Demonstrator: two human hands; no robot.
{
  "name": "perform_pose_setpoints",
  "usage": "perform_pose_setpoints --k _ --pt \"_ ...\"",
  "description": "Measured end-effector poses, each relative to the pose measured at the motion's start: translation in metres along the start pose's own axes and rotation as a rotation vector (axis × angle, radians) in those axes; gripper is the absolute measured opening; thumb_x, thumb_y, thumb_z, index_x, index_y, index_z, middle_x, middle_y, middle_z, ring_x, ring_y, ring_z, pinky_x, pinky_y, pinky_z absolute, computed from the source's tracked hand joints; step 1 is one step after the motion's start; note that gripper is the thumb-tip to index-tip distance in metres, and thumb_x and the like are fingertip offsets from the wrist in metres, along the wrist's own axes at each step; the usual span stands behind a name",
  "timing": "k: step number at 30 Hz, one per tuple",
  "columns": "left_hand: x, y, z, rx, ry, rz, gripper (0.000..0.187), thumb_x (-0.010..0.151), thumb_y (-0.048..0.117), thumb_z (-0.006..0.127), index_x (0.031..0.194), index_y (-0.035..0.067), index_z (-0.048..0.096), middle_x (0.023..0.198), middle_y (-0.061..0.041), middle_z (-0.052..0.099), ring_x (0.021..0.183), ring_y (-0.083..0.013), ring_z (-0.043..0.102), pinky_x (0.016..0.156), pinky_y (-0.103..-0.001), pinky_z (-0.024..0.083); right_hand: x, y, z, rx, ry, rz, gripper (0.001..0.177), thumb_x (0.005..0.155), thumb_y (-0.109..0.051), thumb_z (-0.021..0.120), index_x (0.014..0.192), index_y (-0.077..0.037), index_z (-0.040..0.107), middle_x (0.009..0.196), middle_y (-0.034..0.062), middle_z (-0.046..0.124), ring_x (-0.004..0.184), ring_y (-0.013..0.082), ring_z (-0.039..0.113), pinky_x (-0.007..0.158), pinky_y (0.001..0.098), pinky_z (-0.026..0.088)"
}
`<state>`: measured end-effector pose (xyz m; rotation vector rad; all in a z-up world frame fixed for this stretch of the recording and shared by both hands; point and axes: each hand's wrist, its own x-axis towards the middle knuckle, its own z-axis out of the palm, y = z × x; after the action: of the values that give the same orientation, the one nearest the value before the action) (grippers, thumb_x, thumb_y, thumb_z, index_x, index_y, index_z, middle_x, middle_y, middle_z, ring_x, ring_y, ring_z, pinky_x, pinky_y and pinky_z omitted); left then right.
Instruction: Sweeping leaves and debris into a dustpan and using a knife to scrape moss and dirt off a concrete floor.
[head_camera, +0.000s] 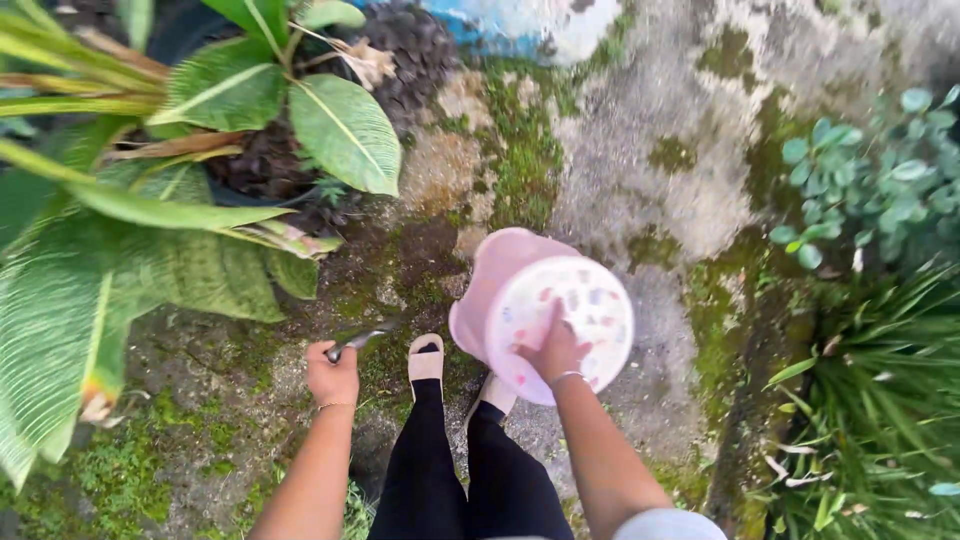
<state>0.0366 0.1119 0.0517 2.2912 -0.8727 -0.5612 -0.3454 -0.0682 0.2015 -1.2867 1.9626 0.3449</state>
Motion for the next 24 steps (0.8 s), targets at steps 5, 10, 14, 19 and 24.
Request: perform_pose_setpoints --k 5,10,14,19,24 --pt "-0.029 0.056 -0.105 -0.583 0.159 -0.562 0.03 0.09 0.002 0.071 0.11 0.004 0.05 0.098 -0.018 0.066 0.08 -0.032 0.07 0.072 -0.044 0.06 -0.075 -0.077 -0.037 -0.296 -0.148 -0.169 0.141 0.066 -0.058 0.089 0.163 -0.023 -0.008 0.154 0.0125 0.047 0.148 0.0301 0.038 0.116 0.073 0.018" --pt "-0.071 0.032 -0.172 -1.074 -0.026 -0.988 0.024 0.094 0.005 0.061 0.116 -0.003 0.056 0.108 -0.024 0.07 0.096 -0.036 0.073 0.089 -0.047 0.063 -0.12 -0.095 -0.061 -0.473 -0.214 -0.339 0.136 0.073 -0.06 0.086 0.162 -0.024 -0.01 0.158 0.0178 0.039 0.15 0.0337 0.031 0.114 0.0748 0.013" --pt "-0.159 0.085 -0.206 -1.311 -0.281 -1.014 0.034 0.091 0.003 0.062 0.124 -0.004 0.054 0.115 -0.023 0.068 0.107 -0.0378 0.069 0.096 -0.055 0.057 -0.157 -0.083 -0.087 -0.527 -0.22 -0.528 0.138 0.071 -0.058 0.087 0.165 -0.026 -0.009 0.156 0.018 0.045 0.149 0.0352 0.035 0.116 0.0762 0.011" --pt "-0.279 0.155 -0.205 -1.404 -0.376 -1.03 0.052 0.082 -0.003 0.064 0.132 -0.003 0.05 0.117 -0.02 0.069 0.111 -0.0398 0.067 0.098 -0.058 0.056 -0.21 -0.068 -0.109 -0.68 -0.259 -0.714 0.14 0.072 -0.059 0.088 0.165 -0.026 -0.011 0.152 0.0202 0.047 0.147 0.0402 0.034 0.114 0.0767 0.01" --pt "-0.349 0.188 -0.21 -1.505 -0.381 -0.918 0.065 0.078 -0.015 0.061 0.133 0.017 0.049 0.112 -0.012 0.062 0.11 -0.0379 0.067 0.091 -0.055 0.058 -0.251 -0.06 -0.083 -0.759 -0.226 -0.774 0.141 0.067 -0.06 0.088 0.163 -0.027 -0.009 0.15 0.0153 0.05 0.144 0.036 0.04 0.111 0.0787 0.015"
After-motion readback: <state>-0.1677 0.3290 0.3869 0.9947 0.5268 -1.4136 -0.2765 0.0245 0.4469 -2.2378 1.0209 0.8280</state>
